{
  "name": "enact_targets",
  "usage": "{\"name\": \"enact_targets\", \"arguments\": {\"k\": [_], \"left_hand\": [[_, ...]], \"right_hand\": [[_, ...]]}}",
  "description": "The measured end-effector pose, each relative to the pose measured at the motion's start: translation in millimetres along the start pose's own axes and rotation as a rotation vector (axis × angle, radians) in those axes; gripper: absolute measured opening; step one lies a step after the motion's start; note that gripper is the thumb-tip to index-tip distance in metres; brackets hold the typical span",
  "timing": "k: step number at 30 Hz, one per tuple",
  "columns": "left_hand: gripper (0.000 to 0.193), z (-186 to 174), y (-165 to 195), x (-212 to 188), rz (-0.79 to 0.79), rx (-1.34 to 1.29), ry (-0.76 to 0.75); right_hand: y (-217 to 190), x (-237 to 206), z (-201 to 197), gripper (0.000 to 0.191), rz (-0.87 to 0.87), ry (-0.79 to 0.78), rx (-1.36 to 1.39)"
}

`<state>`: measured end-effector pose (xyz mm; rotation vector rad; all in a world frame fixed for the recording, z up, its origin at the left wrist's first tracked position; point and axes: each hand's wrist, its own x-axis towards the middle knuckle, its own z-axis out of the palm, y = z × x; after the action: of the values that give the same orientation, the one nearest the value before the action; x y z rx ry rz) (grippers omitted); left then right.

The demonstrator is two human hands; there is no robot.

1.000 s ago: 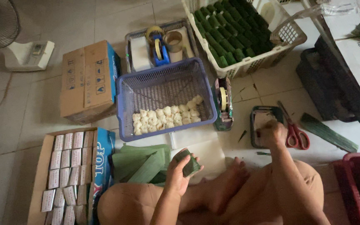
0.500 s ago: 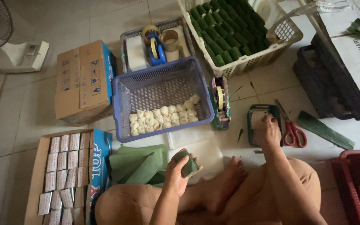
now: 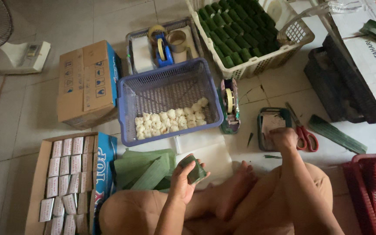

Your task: The person sits on the floor and wraps white food portions in green leaves, folding the leaf around each portion by hand and placing the wrapped items into a blue basket. They repeatedly take portions from the basket, wrap them, and set finished wrapped pieces aside.

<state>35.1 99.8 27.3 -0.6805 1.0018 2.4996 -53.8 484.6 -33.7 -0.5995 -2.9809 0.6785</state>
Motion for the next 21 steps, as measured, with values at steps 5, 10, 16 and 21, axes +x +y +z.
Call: {"name": "enact_targets", "arguments": {"k": [5, 10, 16, 21], "left_hand": [[0.037, 1.6, 1.6, -4.8, 0.008, 0.009, -0.026], [0.037, -2.7, 4.8, -7.9, 0.038, -0.009, -0.065], [0.038, -7.4, 5.2, -11.7, 0.039, -0.013, -0.048], [0.04, -2.0, 1.9, -9.4, 0.038, -0.018, -0.049]], "right_hand": [[-2.4, -4.4, -2.6, 0.032, 0.126, 0.021, 0.105], [-14.2, -7.0, -4.0, 0.021, 0.134, 0.051, 0.098], [-15.8, -7.9, -10.8, 0.032, 0.205, 0.048, 0.223], [-12.9, -8.8, -9.5, 0.028, 0.084, 0.109, 0.216]]}}
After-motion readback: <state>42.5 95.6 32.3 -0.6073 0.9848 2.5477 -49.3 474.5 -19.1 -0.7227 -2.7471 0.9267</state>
